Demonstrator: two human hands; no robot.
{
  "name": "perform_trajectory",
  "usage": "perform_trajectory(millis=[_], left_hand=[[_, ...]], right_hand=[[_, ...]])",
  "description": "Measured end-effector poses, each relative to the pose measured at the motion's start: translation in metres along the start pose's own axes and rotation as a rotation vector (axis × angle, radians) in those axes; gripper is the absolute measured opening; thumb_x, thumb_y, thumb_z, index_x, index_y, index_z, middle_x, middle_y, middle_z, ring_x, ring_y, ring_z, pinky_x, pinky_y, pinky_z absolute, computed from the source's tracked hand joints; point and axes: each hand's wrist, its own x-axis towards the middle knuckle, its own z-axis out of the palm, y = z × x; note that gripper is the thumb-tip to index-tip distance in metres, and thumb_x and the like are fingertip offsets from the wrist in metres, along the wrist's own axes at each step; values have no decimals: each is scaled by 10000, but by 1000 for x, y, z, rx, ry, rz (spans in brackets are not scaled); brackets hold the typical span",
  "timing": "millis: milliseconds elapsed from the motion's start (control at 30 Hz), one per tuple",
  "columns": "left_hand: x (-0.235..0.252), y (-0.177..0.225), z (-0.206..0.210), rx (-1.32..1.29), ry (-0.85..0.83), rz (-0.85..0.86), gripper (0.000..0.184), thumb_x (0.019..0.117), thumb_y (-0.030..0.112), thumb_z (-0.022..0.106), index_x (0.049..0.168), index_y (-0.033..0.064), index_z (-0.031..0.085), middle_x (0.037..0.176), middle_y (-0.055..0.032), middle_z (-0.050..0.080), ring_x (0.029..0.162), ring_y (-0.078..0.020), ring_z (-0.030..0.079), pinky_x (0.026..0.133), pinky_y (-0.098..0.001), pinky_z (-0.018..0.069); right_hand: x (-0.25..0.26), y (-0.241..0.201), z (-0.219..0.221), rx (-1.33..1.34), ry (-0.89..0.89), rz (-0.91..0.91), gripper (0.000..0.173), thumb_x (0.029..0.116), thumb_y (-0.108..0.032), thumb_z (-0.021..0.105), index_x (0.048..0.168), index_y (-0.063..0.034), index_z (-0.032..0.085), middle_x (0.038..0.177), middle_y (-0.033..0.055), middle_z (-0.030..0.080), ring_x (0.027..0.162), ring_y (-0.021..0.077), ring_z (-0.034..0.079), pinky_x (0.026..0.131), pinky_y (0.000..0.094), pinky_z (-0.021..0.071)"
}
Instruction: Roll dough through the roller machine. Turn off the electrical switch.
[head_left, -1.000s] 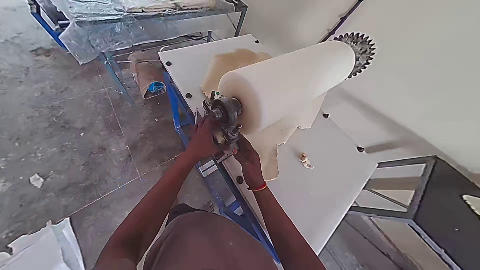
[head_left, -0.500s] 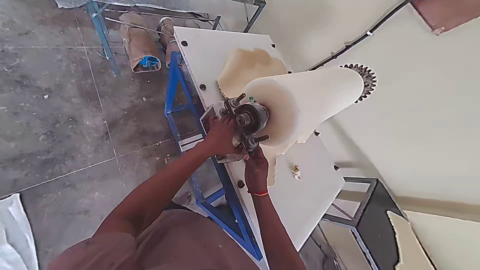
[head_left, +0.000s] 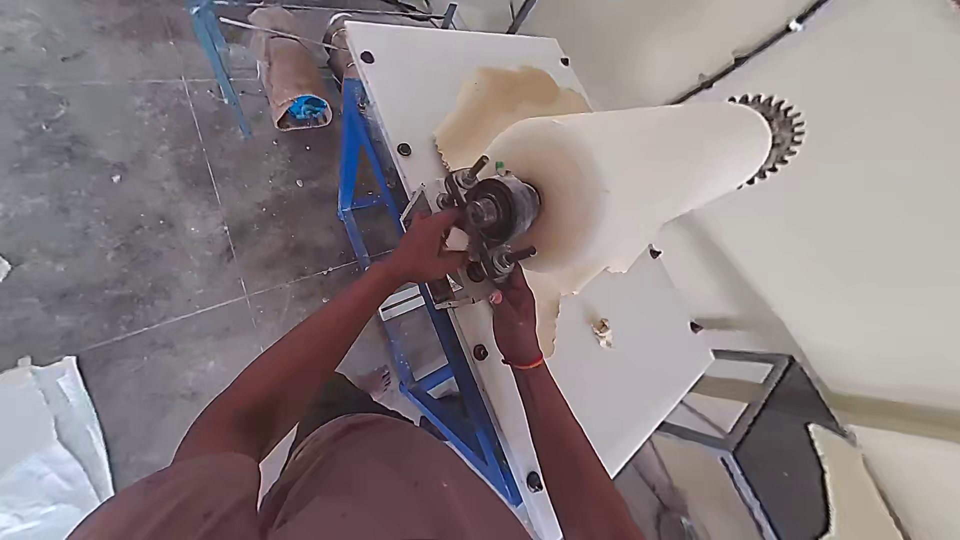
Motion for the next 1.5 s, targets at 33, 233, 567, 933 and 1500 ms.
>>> perform_trajectory(millis=[33,233,567,933,1500], left_hand=[[-1,1,0,-40,-8,-26,494,822,123,754,1275,-8,606,1144,-187,688,1067,-321,657,982,-576,489],[-6,-3,9,-83,74,-105,537,837,187,693,1298,-47,548,1129,-149,679,1006,-155,677,884,-372,582],[-2,28,10,282,54,-301,796,686,174,833,1342,-126,498,1291,-224,614,1209,-159,594,1050,-322,479],[10,44,2,511,-73,-373,623,730,145,769,1238,-154,567,1144,-251,670,1091,-218,651,971,-406,512],[-18,29,33,4,411,-176,317,791,170,756,1035,48,594,882,161,680,871,76,659,816,-172,566]], right_hand=[[-1,2,0,19,0,5,956,835,-485,794,1470,79,356,1376,35,604,1253,76,580,1076,288,493],[-17,19,5,53,259,-48,527,879,-94,727,1329,123,560,1320,191,652,1239,201,630,1073,347,523],[-5,22,-2,100,97,161,645,878,-150,774,1433,59,521,1411,186,596,1287,159,588,1098,275,466],[9,22,18,233,199,252,567,815,-106,786,1285,77,527,1257,168,646,1169,115,616,1005,250,494],[5,19,20,119,250,80,447,889,-165,709,1280,44,651,1222,154,702,1156,129,653,1029,294,509]])
